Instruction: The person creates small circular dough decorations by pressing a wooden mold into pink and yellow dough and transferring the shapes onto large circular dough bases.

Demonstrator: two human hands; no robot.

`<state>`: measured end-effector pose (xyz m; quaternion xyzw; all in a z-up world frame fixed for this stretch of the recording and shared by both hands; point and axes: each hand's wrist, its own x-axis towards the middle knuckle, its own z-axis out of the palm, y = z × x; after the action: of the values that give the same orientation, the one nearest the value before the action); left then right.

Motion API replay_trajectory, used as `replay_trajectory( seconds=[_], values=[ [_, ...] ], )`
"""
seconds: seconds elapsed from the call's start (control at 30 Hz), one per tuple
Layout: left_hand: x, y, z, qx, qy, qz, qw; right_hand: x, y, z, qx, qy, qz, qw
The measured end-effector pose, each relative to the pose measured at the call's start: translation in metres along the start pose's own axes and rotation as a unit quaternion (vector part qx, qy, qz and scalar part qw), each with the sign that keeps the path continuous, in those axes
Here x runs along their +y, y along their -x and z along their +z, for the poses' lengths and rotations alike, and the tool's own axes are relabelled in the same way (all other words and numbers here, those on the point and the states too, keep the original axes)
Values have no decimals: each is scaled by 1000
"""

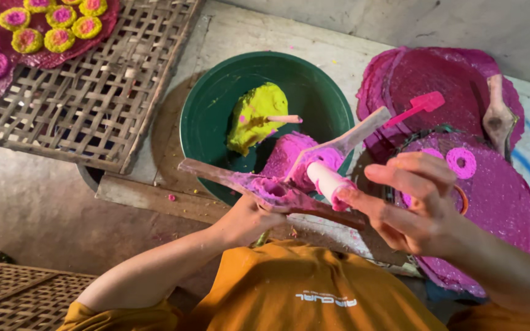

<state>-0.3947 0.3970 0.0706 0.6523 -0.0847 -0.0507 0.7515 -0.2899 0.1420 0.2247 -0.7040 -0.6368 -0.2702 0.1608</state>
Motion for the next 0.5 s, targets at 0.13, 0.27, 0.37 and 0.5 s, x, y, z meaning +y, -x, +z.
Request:
replay_trajectory(
  seconds=[0.13, 0.27, 0.37, 0.5],
  values=[
    [2, -3, 0, 2, -3, -24, 1000, -1, -4, 3, 15, 32, -2, 999],
    [2, -1, -1, 26, 110, -110, 987, -1, -9, 10, 16, 119, -45, 992],
    [-6, 1, -3, 50, 83, -128, 987, -2, -15, 14, -15, 134, -48, 990],
    [-28, 4, -18, 121, 72, -99, 985, 3, -17, 29, -62, -16, 34, 997]
  ],
)
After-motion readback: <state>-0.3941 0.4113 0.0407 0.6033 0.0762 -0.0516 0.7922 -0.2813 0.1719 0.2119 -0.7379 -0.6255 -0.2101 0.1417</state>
